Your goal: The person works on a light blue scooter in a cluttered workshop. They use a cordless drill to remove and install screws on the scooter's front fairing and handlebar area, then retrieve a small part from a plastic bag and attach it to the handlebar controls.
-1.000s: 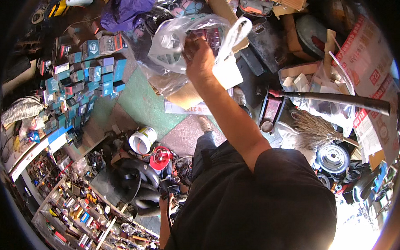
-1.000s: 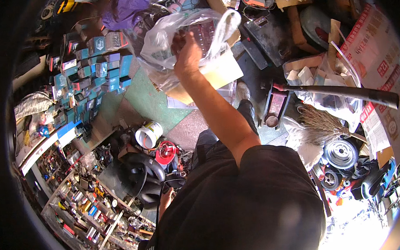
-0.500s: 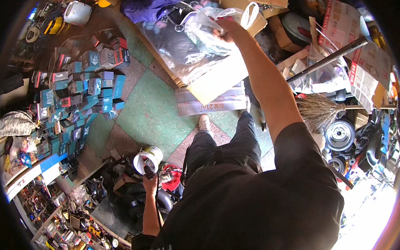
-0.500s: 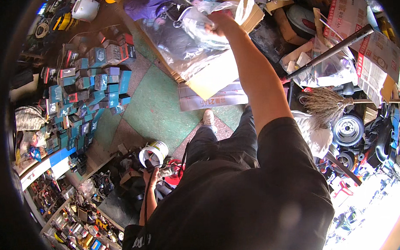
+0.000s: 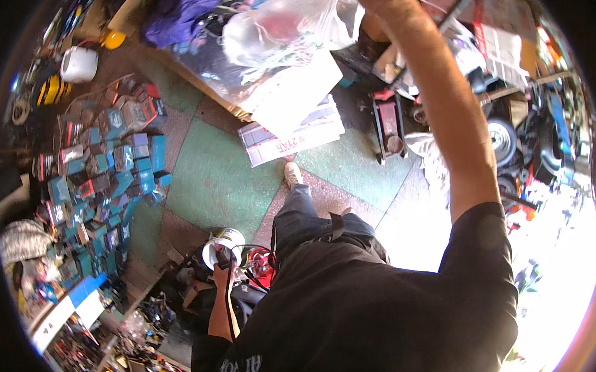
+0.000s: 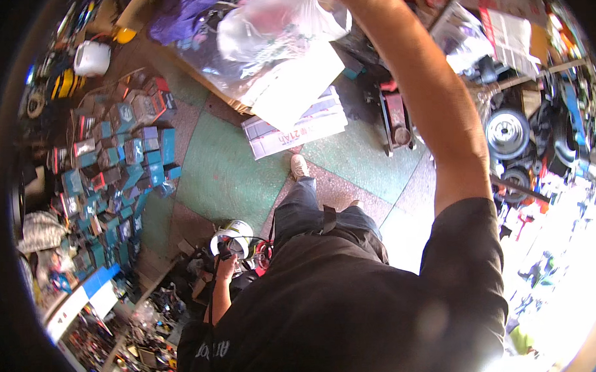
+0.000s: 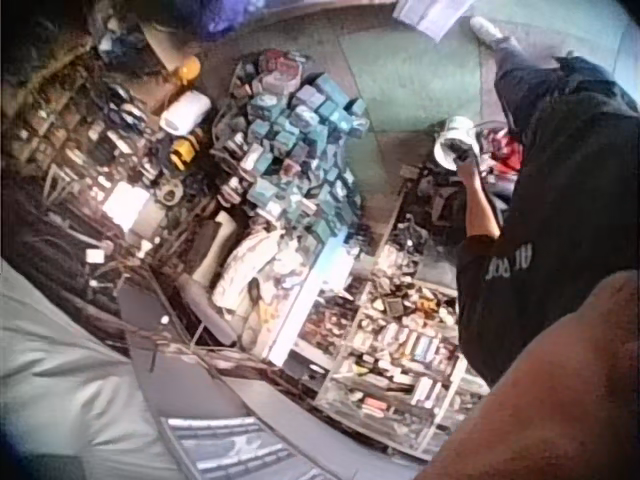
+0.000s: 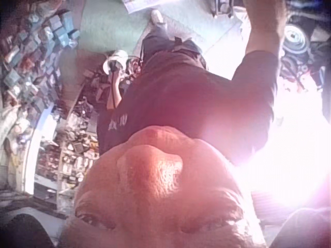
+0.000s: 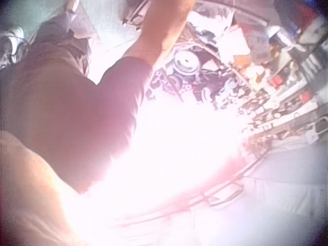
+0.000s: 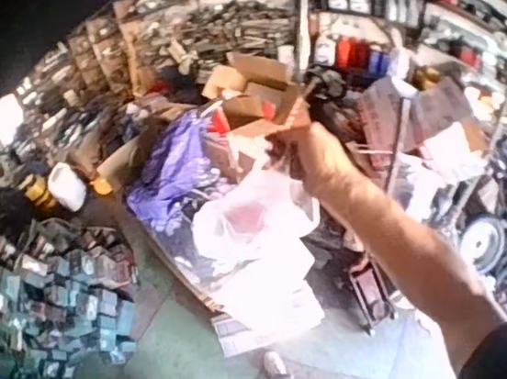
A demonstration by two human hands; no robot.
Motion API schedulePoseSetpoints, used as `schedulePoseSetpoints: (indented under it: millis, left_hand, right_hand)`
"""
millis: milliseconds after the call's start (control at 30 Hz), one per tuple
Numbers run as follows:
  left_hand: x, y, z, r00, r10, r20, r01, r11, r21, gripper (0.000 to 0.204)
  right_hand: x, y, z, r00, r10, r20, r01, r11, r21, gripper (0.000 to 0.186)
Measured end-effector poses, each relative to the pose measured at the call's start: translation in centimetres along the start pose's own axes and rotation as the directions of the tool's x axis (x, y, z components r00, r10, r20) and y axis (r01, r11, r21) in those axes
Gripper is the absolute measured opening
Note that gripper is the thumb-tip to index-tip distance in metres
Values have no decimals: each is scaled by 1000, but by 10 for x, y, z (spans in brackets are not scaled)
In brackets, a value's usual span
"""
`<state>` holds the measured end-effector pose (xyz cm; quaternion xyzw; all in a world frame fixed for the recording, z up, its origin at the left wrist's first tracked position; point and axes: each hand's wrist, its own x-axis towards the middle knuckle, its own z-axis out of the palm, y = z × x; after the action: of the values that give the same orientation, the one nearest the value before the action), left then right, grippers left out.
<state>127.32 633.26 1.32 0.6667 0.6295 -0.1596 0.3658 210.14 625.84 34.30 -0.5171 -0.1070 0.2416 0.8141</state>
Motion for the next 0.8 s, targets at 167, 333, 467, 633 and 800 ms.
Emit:
schedulePoseSetpoints:
  millis: [167, 333, 467, 633, 800]
  left_hand:
    - [24, 42, 9, 937, 321, 136, -341, 924, 174, 54]
    - [37, 122, 44, 897, 382, 222, -404, 913, 62, 40]
    - [-7, 218, 111, 743, 643, 185, -622, 562, 546, 70]
    - [-95, 315, 229, 718, 585, 377, -653, 379, 655, 80]
    - [-202, 391, 384, 568, 528, 632, -801, 179, 571, 53]
  right_hand:
    - [-127, -159, -91, 973, -207, -102, 215, 974, 70, 19]
    - [-315, -270, -195, 872, -488, 39, 475, 824, -309, 21]
    - [-468, -297, -266, 745, -651, 145, 273, 100, -957, 25]
    - [-649, -331, -398, 876, -461, -140, -288, -269, -919, 31]
    - [-821, -330, -572, 434, -257, -863, -139, 928, -347, 27]
